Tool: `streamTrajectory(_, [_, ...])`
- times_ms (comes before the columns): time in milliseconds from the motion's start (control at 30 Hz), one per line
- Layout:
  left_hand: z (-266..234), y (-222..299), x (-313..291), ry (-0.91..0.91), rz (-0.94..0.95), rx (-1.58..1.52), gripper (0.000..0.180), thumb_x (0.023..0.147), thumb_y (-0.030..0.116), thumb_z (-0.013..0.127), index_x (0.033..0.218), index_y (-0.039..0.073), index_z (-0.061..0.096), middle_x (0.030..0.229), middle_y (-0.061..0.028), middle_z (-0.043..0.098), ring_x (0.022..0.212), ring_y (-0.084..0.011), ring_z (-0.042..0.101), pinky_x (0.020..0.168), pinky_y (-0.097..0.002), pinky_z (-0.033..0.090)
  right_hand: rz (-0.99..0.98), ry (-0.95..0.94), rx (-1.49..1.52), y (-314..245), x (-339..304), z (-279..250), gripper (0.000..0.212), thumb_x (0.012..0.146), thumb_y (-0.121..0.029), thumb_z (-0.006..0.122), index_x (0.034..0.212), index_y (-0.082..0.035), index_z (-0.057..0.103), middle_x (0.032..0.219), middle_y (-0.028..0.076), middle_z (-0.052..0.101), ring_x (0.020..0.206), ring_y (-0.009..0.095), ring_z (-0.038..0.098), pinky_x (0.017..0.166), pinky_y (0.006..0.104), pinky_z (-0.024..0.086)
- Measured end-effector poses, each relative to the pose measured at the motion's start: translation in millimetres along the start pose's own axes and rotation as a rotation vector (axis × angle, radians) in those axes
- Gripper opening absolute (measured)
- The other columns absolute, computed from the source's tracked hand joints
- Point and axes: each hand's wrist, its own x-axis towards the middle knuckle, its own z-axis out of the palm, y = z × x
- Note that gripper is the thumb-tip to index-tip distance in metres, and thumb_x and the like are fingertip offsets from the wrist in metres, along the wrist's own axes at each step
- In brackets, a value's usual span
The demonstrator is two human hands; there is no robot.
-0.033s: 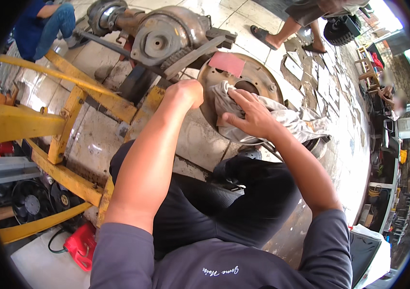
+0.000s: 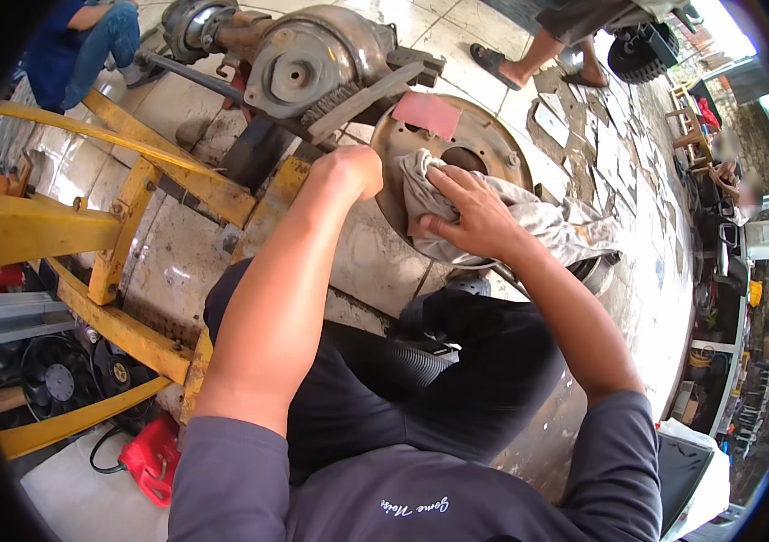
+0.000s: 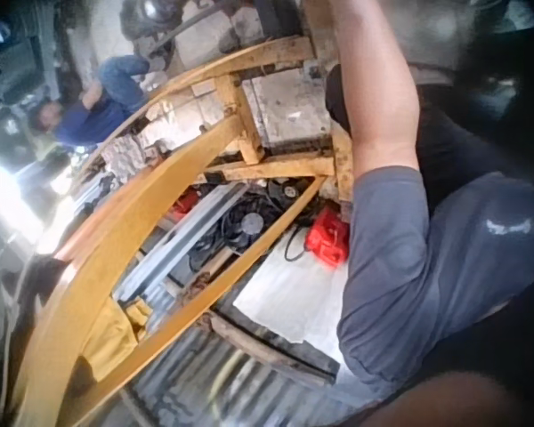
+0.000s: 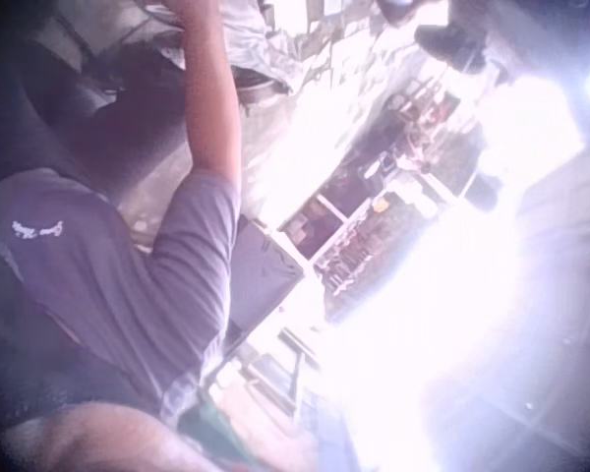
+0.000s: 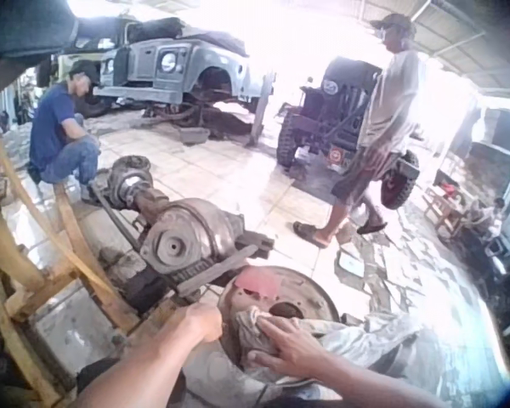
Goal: The person scrubs a circular metal brake drum with a sanding block and wipes it with a cloth. The person repeatedly scrubs and wipes the surface to remove rust and debris.
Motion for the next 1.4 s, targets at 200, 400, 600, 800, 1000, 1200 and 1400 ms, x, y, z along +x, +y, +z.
streamTrajectory(200, [8, -10, 9, 0.03, 0.067, 0.09, 0.022, 0.082, 0.014, 0.058, 0.084, 0.0, 0.075, 0.091, -0.0189, 0.072, 0.09, -0.0323, 0.07, 0.084, -0.0397, 0.055, -0.006, -0.053, 0.129, 25, 3, -5, 0.047, 0.076, -0.001, 0.058, 0.121, -0.008, 0.063, 0.121, 0.017, 0.061, 0.112, 0.039, 0.058, 0.094, 0.0447, 0.048])
streamTrajectory(400, [-11, -6, -6, -0.031, -0.063, -0.268, 0.026, 0.077, 0.007, 0.051, 0.079, -0.002, 0.075, 0.081, -0.0174, 0.073, 0.082, -0.0254, 0.072, 0.078, -0.0377, 0.056, -0.003, -0.189, -0.061, 26, -9, -24, 0.049, 0.071, 0.007, 0.055, 0.115, -0.01, 0.068, 0.121, 0.015, 0.061, 0.112, 0.036, 0.058, 0.095, 0.0441, 0.048])
streamTrajectory(600, [-7, -7, 1, -0.048, -0.083, -0.326, 0.027, 0.079, 0.007, 0.048, 0.082, -0.001, 0.074, 0.08, -0.0161, 0.074, 0.078, -0.0227, 0.073, 0.076, -0.0361, 0.056, 0.364, -0.513, -0.56, 42, -44, -58, 0.041, 0.078, 0.0, 0.061, 0.115, -0.014, 0.07, 0.113, 0.014, 0.062, 0.109, 0.034, 0.059, 0.095, 0.0421, 0.049])
streamTrajectory(800, [-20, 4, -12, -0.062, -0.058, -0.276, 0.028, 0.081, 0.007, 0.046, 0.086, -0.001, 0.073, 0.085, -0.0126, 0.075, 0.077, -0.0229, 0.073, 0.069, -0.0375, 0.056, 0.253, 0.045, -0.257, 13, -53, -87, 0.046, 0.078, 0.0, 0.061, 0.123, -0.012, 0.066, 0.121, 0.016, 0.061, 0.111, 0.038, 0.057, 0.097, 0.0448, 0.047])
streamTrajectory(1000, [-16, -1, -9, -0.059, -0.083, -0.307, 0.029, 0.081, 0.007, 0.046, 0.088, -0.002, 0.072, 0.086, -0.013, 0.075, 0.079, -0.0224, 0.073, 0.066, -0.0387, 0.056, -0.069, -0.184, -0.345, -38, -30, -7, 0.05, 0.078, -0.011, 0.066, 0.127, -0.023, 0.059, 0.119, 0.009, 0.051, 0.108, 0.03, 0.057, 0.088, 0.0438, 0.052])
streamTrajectory(1200, [-25, 4, -19, -0.084, -0.102, -0.194, 0.021, 0.077, 0.003, 0.052, 0.084, -0.001, 0.072, 0.083, -0.0163, 0.072, 0.075, -0.0268, 0.071, 0.068, -0.0382, 0.056, -0.139, -0.352, -0.394, -20, -45, -15, 0.035, 0.082, -0.015, 0.063, 0.116, -0.024, 0.067, 0.11, 0.007, 0.051, 0.099, 0.024, 0.057, 0.08, 0.0401, 0.054])
streamTrajectory(1400, [-15, 2, 3, -0.079, -0.027, -0.139, 0.021, 0.077, 0.003, 0.053, 0.085, -0.001, 0.072, 0.081, -0.0159, 0.072, 0.074, -0.0272, 0.07, 0.067, -0.038, 0.055, 0.102, -0.498, -0.484, 34, -82, -62, 0.035, 0.08, -0.013, 0.065, 0.111, -0.027, 0.072, 0.112, 0.007, 0.054, 0.106, 0.026, 0.058, 0.079, 0.0391, 0.054])
